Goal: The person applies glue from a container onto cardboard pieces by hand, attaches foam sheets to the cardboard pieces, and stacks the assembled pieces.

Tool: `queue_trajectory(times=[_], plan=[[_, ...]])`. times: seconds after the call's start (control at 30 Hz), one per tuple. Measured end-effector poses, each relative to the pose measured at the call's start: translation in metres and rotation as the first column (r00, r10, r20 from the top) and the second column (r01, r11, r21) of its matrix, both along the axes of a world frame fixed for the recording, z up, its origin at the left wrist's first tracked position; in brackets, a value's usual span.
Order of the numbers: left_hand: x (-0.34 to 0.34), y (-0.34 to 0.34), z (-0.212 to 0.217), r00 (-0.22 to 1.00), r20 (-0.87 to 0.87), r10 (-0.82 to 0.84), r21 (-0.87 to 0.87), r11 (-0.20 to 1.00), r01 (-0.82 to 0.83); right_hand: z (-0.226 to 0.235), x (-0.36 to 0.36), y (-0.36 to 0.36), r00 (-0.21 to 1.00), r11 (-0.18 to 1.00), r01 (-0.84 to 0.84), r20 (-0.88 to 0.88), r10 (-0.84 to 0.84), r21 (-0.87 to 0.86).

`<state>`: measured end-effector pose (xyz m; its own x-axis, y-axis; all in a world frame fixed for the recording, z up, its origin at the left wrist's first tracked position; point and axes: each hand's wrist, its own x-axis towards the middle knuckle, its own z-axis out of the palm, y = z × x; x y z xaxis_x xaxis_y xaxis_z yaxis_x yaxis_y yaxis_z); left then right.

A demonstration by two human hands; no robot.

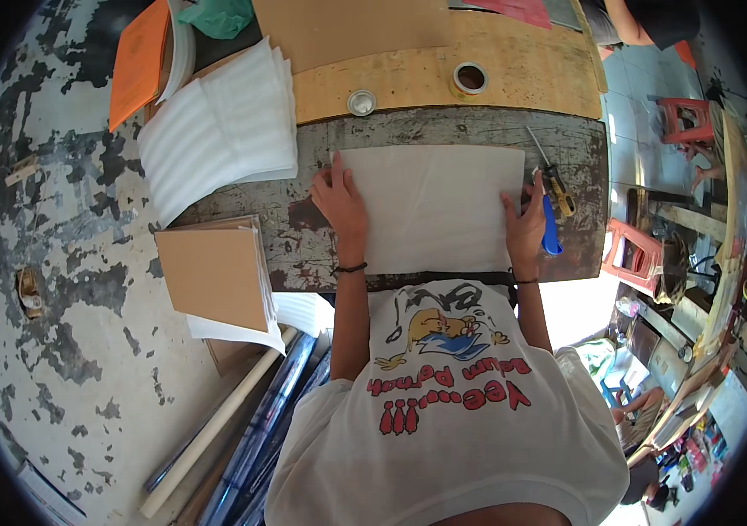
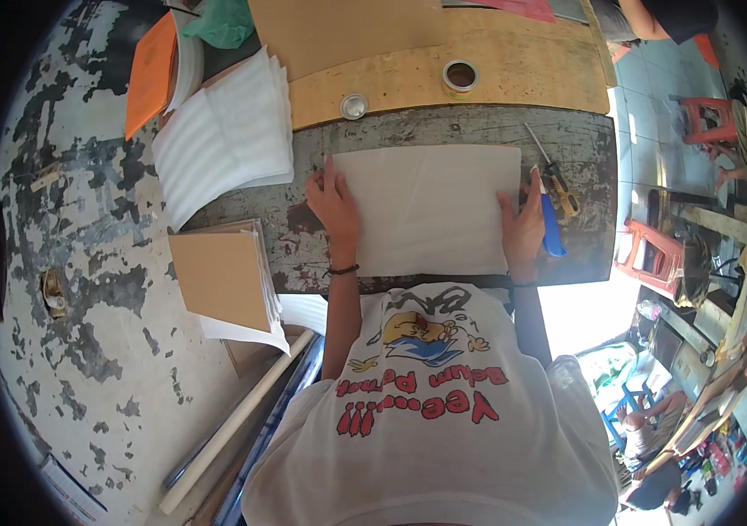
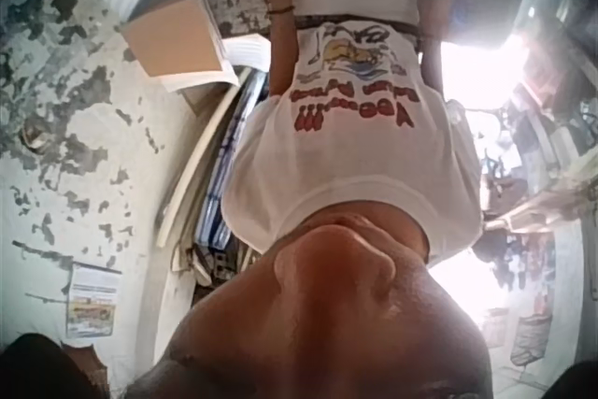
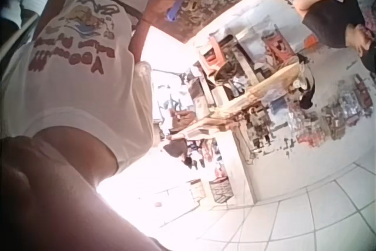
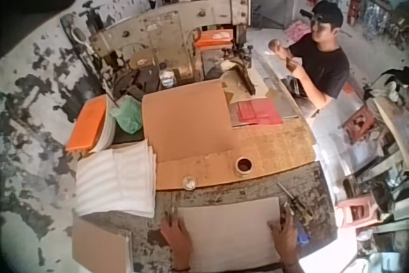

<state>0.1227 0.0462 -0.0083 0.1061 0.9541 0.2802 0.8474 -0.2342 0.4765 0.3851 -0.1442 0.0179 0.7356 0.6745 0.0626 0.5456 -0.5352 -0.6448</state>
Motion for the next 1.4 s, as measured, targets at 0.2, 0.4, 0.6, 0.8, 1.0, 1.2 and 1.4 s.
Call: queue_trajectory(times=[0.2, 0.4, 0.6, 0.8, 1.0, 1.2, 1.4], plan=[[0.013, -0.009, 0.020, 0.983, -0.149, -0.110, -0.061, 0.993, 0.102, 0.009, -0.006, 0.005, 0.978, 0.999, -0.031, 0.208, 0.032, -0.006], [0.020, -0.019, 0.015, 0.970, -0.221, -0.103, -0.036, 0.995, 0.097, 0.015, -0.010, 0.021, 0.899, 0.965, -0.230, 0.352, 0.261, -0.129], [0.015, -0.014, 0.004, 0.933, -0.280, -0.226, -0.145, 0.971, 0.191, 0.008, -0.086, 0.070, 0.783, 0.784, -0.620, 0.025, 0.621, -0.045], [0.013, -0.013, 0.006, 0.951, -0.211, -0.226, -0.130, 0.971, 0.202, -0.001, -0.113, 0.079, 0.620, 0.646, -0.738, 0.181, 0.763, -0.194], [0.007, -0.017, 0.002, 0.971, -0.087, -0.224, -0.043, 0.974, 0.221, -0.003, -0.114, 0.079, 0.632, 0.657, -0.729, 0.177, 0.754, -0.195], [0.005, -0.021, -0.005, 0.946, -0.141, -0.292, -0.063, 0.956, 0.286, -0.001, -0.115, 0.082, 0.633, 0.659, -0.730, 0.181, 0.752, -0.183], [0.013, -0.030, 0.010, 0.939, -0.162, -0.304, -0.137, 0.949, 0.283, -0.008, -0.107, 0.074, 0.605, 0.647, -0.717, 0.228, 0.763, -0.259]])
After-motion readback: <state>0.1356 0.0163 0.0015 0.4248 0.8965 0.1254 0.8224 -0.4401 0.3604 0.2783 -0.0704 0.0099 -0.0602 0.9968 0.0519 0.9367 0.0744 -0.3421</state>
